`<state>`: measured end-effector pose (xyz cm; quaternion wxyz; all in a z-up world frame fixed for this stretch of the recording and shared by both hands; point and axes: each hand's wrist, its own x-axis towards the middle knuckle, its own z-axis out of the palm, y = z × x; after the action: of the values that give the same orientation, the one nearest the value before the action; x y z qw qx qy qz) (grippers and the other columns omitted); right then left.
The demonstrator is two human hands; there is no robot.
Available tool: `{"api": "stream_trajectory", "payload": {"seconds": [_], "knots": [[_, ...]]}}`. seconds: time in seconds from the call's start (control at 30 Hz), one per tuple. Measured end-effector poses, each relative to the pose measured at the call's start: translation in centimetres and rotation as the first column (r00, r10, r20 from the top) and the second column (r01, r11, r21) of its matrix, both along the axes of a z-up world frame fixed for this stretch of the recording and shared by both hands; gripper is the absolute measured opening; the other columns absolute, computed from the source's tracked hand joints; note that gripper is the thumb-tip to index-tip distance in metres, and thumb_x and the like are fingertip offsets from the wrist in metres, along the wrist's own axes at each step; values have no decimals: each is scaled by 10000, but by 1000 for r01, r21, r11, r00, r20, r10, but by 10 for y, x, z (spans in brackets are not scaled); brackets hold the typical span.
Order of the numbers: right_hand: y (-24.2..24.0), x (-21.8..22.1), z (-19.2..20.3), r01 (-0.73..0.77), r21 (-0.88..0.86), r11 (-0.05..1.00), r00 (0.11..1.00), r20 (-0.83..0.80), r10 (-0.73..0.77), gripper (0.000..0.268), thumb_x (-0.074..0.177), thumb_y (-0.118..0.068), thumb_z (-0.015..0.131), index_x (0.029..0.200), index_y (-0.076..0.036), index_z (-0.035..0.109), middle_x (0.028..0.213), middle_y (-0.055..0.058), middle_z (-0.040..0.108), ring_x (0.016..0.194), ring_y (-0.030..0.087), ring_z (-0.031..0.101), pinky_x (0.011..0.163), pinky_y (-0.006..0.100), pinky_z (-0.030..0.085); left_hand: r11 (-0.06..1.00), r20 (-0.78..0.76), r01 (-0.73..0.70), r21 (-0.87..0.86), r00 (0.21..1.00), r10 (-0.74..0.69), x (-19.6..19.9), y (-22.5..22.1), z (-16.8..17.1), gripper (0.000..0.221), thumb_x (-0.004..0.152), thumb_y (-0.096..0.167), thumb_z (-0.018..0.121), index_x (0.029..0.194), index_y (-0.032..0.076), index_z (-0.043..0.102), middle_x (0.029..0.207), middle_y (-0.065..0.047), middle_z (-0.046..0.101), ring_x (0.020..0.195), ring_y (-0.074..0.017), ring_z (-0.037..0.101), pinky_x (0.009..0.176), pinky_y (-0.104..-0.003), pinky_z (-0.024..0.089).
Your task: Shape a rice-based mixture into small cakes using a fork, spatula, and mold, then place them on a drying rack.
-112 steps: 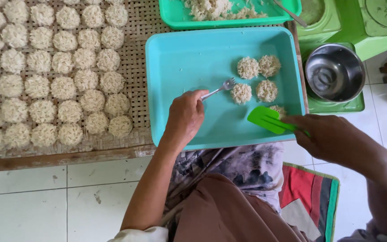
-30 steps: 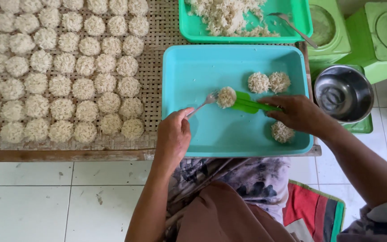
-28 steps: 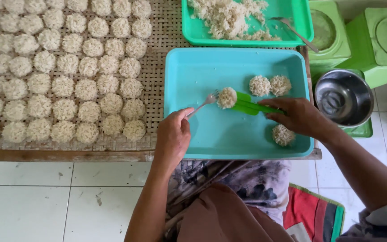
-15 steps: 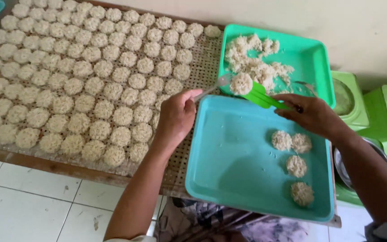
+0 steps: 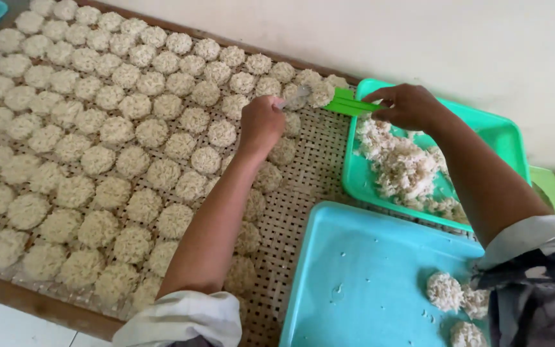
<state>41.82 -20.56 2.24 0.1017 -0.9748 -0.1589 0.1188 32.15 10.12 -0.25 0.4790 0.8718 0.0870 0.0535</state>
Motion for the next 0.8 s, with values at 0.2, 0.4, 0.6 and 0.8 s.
{"api": "stream_trajectory", "payload": {"seconds": [0.2,0.4,0.6,0.8], "knots": [[38,3,22,4,-278,961,999,40,8,382,981,-255,628,1353,-308,696,1087,93,774,842,306,713,796,494,570,996,-8,92,1,996,-92,40,0,-39,400,939,-50,460,1282,-26,665,1113,-229,738,491,-130,595,379,-211,446],[52,4,33,31,-570,821,973,205,105,312,920,-219,693,1182,-368,774,874,33,792,847,277,743,772,504,545,995,-76,98,22,993,-96,36,0,-21,370,968,-12,466,1284,-25,657,1058,-209,741,628,-176,699,477,-242,555],[63,-3,48,39,-702,712,959,226,169,167,823,-173,710,938,-227,818,765,61,770,688,271,728,653,433,512,996,-48,92,-14,995,-93,40,8,-21,379,953,-16,503,1293,-16,669,981,-184,752,451,-99,541,336,-199,372],[61,-11,49,116,-755,646,742,498,449,205,910,-229,736,1098,-309,750,742,-67,731,498,91,633,498,275,457,992,-108,78,-102,990,-89,21,16,6,394,962,-32,498,1314,11,671,1111,-167,748,388,-55,382,307,-187,286]]}}
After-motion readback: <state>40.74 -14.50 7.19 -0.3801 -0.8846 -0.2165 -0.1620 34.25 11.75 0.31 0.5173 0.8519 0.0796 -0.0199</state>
